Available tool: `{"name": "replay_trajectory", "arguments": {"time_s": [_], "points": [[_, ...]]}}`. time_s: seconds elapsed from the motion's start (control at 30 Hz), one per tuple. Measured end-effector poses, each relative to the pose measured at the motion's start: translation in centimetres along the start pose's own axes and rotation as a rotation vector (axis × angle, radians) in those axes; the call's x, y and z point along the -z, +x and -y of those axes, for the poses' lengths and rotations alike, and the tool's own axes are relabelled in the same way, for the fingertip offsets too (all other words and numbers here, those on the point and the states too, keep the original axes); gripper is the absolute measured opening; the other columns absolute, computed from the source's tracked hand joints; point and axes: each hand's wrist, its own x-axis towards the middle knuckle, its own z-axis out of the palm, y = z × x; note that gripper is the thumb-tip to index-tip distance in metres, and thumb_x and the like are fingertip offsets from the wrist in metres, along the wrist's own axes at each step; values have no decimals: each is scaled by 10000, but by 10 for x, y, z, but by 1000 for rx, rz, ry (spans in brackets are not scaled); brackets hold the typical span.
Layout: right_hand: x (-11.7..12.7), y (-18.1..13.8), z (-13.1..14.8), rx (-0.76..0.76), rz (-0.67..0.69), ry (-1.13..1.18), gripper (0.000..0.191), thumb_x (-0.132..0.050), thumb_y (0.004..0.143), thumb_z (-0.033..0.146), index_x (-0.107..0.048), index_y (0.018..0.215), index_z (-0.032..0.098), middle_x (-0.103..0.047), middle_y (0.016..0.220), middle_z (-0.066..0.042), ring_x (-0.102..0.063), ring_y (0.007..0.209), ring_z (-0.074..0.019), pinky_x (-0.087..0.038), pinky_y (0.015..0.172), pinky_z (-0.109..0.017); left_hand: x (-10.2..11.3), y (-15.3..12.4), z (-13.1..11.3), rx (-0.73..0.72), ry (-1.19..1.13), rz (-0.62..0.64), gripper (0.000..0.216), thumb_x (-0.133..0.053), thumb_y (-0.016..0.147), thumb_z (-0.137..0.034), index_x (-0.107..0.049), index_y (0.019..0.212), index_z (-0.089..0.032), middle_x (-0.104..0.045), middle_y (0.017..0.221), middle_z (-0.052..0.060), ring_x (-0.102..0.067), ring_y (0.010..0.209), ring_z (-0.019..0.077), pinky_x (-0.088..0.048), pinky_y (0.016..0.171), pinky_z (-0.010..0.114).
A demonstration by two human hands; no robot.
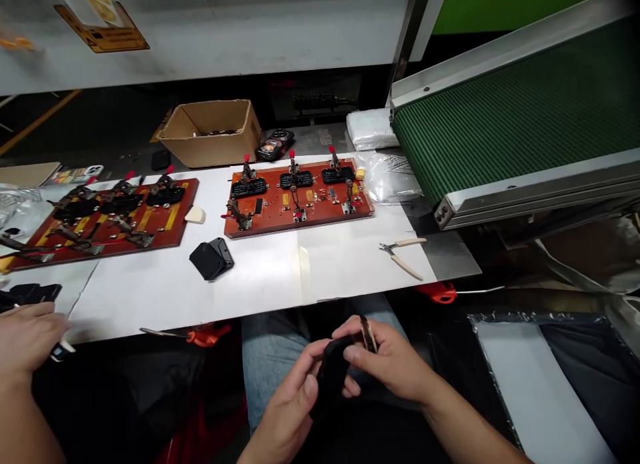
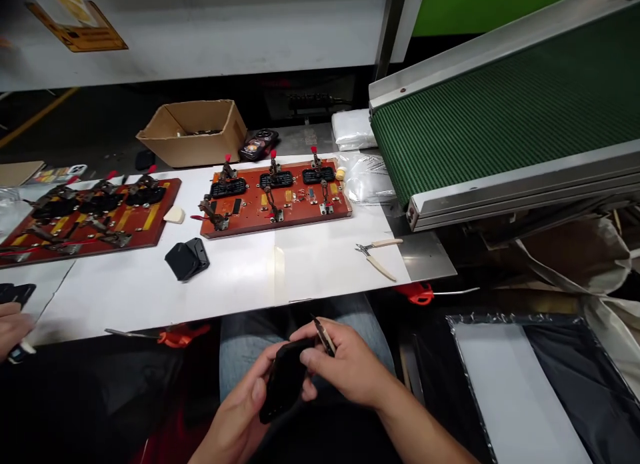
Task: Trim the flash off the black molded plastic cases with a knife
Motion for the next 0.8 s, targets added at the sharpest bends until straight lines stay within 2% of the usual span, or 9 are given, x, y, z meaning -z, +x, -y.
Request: {"name": "replay_trajectory", "arguments": {"time_s": [0.07, 0.17, 0.23, 0.3, 0.4, 0.5, 0.6, 0.67, 0.8], "points": [[3, 1, 3, 59, -21, -16, 316, -760, 1014, 435, -741, 1194, 177, -657, 941, -42, -675, 658, -162, -558, 667, -299, 2, 3, -4, 19, 63, 59, 658, -688, 946, -617, -535, 1462, -239, -706, 1263, 149, -663, 1186, 302, -451, 1078, 441], [10, -1, 16, 126, 18, -216, 200, -741, 1022, 340, -807, 1182, 241, -653, 1084, -52, -681, 853, -177, -554, 762, -289, 9, 6, -9, 72, 196, 114, 704, -826, 863, -522, -512, 1459, -318, -567, 1520, 111, -559, 1368, 319, -403, 1134, 439], [14, -2, 27, 163, 67, -367, 193, -705, 1040, 306, -817, 1191, 262, -684, 1066, -47, -668, 951, -192, -535, 840, -298, 14, 7, -12, 122, 261, 112, 759, -884, 806, -504, -510, 1447, -342, -560, 1538, 82, -526, 1406, 311, -373, 1158, 423], [16, -2, 37, 202, 116, -453, 203, -672, 1059, 291, -818, 1198, 264, -703, 1060, -45, -669, 963, -190, -524, 860, -296, 15, 7, -16, 164, 293, 110, 820, -928, 751, -496, -511, 1442, -353, -611, 1484, 67, -552, 1376, 298, -370, 1167, 414], [17, 0, 48, 232, 172, -530, 231, -619, 1087, 262, -805, 1223, 257, -705, 1081, -45, -675, 972, -183, -525, 868, -285, 12, 4, -22, 150, 371, 75, 778, -923, 778, -421, -522, 1443, -374, -624, 1473, 41, -573, 1363, 268, -397, 1181, 399], [18, -1, 56, 226, 89, -647, 351, -635, 1096, 332, -668, 1439, 266, -651, 1263, -59, -649, 964, -175, -533, 873, -282, 7, 0, -27, 74, 482, -26, 780, -855, 871, -334, -462, 1534, -449, -529, 1586, 1, -469, 1494, 244, -365, 1246, 374], [18, -6, 64, 236, 62, -774, 467, -524, 1157, 369, -472, 1613, 281, -555, 1436, -82, -623, 1118, -200, -524, 974, -308, 3, -4, -34, -28, 592, -129, 688, -798, 926, -303, -504, 1527, -464, -477, 1621, -1, -459, 1504, 257, -370, 1262, 387], [15, -9, 70, 294, 126, -850, 421, -433, 1184, 285, -492, 1601, 292, -603, 1365, -68, -610, 1189, -203, -501, 1017, -313, 0, -6, -40, -92, 632, -184, 616, -793, 927, -295, -564, 1479, -444, -496, 1591, 16, -528, 1439, 267, -416, 1234, 406], [9, -13, 81, 407, 232, -963, 414, -497, 1158, 194, -541, 1557, 295, -684, 1172, -47, -647, 1001, -186, -513, 878, -306, -5, -6, -49, -150, 666, -247, 594, -803, 902, -246, -601, 1446, -373, -545, 1528, 61, -586, 1368, 288, -461, 1200, 433]]}}
